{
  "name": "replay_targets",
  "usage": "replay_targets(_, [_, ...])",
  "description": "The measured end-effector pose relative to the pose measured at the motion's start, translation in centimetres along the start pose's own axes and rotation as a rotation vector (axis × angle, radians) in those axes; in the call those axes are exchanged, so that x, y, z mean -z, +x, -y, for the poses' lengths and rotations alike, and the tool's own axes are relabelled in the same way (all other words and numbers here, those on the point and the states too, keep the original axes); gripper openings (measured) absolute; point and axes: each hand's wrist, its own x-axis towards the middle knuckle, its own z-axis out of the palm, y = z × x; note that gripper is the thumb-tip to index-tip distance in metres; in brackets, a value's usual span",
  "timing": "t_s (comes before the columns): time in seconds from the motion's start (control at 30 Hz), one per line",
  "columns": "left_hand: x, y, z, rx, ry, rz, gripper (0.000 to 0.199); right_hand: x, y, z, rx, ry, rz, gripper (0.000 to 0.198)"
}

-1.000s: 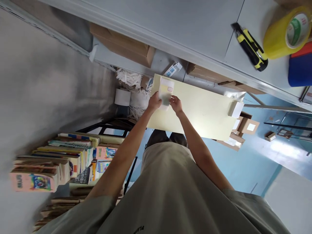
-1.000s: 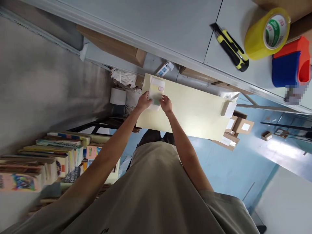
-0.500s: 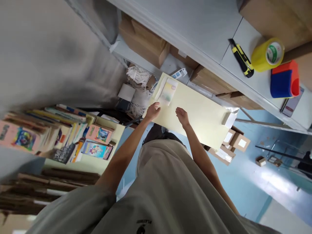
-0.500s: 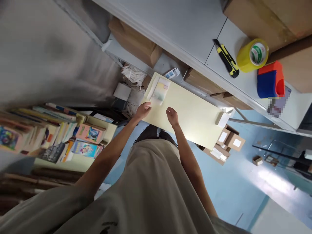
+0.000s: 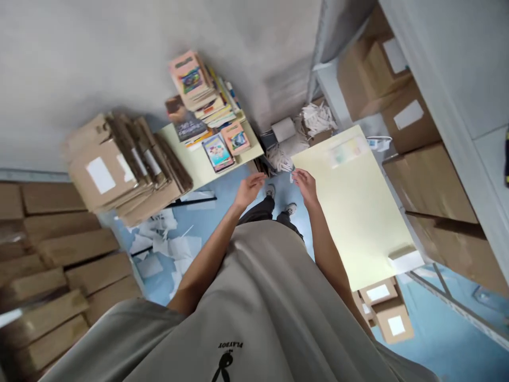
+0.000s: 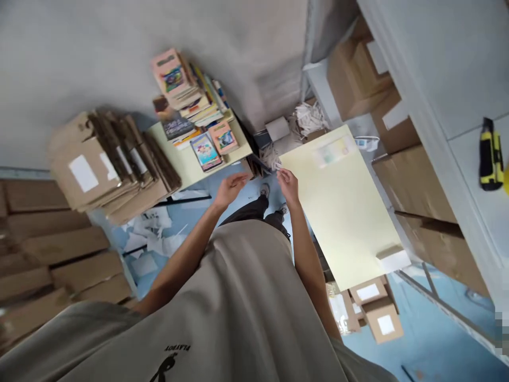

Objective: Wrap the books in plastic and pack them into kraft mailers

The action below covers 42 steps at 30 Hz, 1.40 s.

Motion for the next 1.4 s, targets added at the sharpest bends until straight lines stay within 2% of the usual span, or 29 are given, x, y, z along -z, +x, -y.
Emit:
replay_targets(0.1, [3.9,-2.8,0.4,-0.022,-0.05,-0.146,0.065,-2.6,-1.8,1.2,0.027,-0.049,0.107,0.068])
replay_targets(0.23, [8.3,-4.6,1.0,-0.062,-0.088,-0.275,0.067,-6.1,-3.8,2.7,0.089,-0.097,0.215,0.072])
replay_targets(0.37, [14.4,-5.6,2.2,-0.104,-0.072,-0.398,0.067,-11.4,-4.6,3.7,0.139,-0.14,0.286,0.074])
replay_targets(0.47, [21.1,-6.6,4.0,-0.128,0.002,-0.548,0.068,-16.8,-5.2,3.7,0.176,-0.171,0.328,0.072])
replay_targets(0.6, [32.1,-8.0,6.6,-0.157,0.202,-0.705,0.069,-25.0,-6.9,3.1,0.181,-0.199,0.387,0.067])
replay_targets(0.7, [39.5,-8.6,7.9,-0.137,0.414,-0.667,0.089,-31.1,-8.6,2.2,0.172,-0.207,0.438,0.066])
replay_targets(0.8, [44.2,-8.7,8.7,-0.045,0.586,-0.503,0.121,-36.2,-10.0,1.0,0.163,-0.202,0.465,0.067])
replay_targets(0.87, [45.7,-8.6,9.2,-0.008,0.635,-0.395,0.123,-38.7,-10.6,0.2,0.153,-0.206,0.471,0.07])
replay_targets(0.97, [46.4,-8.7,10.4,-0.015,0.632,-0.313,0.1,-41.1,-11.1,-0.7,0.138,-0.221,0.476,0.071])
replay_targets(1.07, [46.8,-9.1,11.6,-0.064,0.604,-0.305,0.078,-42.5,-11.3,-1.0,0.131,-0.231,0.463,0.072])
replay_targets(1.27, [48.9,-8.8,13.3,-0.14,0.657,-0.304,0.054,-44.7,-11.6,-0.7,0.151,-0.223,0.487,0.072])
replay_targets(1.33, [49.7,-8.4,13.8,-0.169,0.678,-0.312,0.054,-45.3,-11.9,-0.6,0.158,-0.224,0.503,0.071])
replay_targets(1.4, [50.2,-8.0,14.2,-0.191,0.702,-0.322,0.074,-45.5,-12.2,-0.6,0.163,-0.224,0.509,0.071])
